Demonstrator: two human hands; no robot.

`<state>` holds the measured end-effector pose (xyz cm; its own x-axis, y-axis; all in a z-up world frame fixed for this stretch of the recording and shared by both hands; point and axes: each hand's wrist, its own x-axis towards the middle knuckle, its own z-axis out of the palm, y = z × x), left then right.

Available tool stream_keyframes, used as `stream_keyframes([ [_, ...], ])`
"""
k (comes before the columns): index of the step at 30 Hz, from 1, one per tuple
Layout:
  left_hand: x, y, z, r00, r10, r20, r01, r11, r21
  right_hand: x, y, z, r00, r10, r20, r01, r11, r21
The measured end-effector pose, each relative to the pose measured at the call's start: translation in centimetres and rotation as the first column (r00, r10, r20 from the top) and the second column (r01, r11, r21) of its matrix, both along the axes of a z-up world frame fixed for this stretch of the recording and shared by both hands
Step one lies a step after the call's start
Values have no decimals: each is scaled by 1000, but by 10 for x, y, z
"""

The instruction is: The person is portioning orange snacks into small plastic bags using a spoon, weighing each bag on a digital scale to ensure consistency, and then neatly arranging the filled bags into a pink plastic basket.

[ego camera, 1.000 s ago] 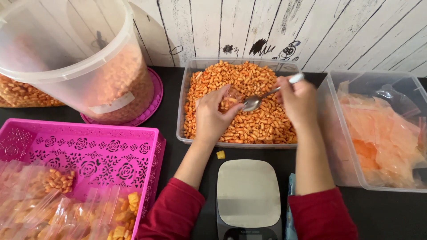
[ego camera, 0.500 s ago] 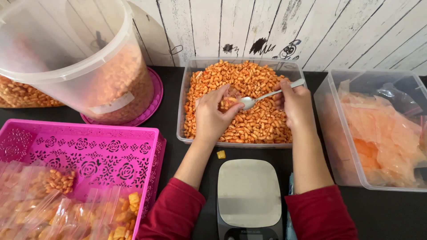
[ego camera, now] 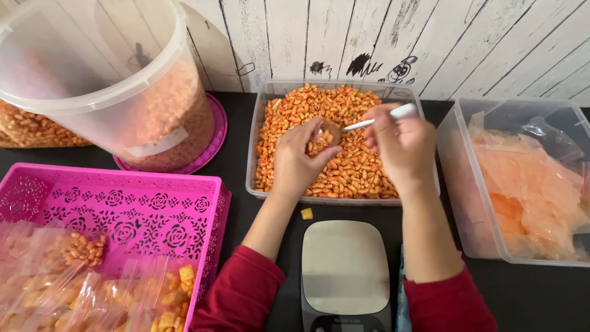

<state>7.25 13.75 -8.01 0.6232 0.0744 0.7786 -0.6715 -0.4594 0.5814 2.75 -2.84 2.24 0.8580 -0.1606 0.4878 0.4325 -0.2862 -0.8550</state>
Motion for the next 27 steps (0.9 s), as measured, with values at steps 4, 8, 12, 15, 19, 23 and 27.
stream_keyframes([
  [4, -1, 2, 2, 999, -45, -14, 44, 998, -47, -5, 2, 10, 975, 192, 113, -154, 948, -280],
  [8, -7, 3, 10, 999, -37, -11, 37, 997, -67, -13, -1, 24, 915, 322, 242, -193, 879, -436],
  [12, -13, 6, 18, 997, -32, -71, 24, 992, -124, -9, -31, 21, 906, 228, 356, -95, 931, -353],
  [15, -16, 8, 22, 988, -89, -128, 62, 979, -195, -14, -39, 28, 929, 136, 343, -18, 945, -327],
  [19, -17, 8, 25, 979, -135, -152, 91, 960, -265, -6, -47, -13, 954, 169, 246, -61, 918, -392],
  [23, -16, 7, 23, 972, -177, -157, 111, 926, -361, -2, -53, -77, 979, 141, 149, 1, 724, -690],
  [27, -30, 0, 25, 965, -166, -203, 75, 916, -394, -15, -46, -93, 954, 236, 184, -12, 645, -764],
])
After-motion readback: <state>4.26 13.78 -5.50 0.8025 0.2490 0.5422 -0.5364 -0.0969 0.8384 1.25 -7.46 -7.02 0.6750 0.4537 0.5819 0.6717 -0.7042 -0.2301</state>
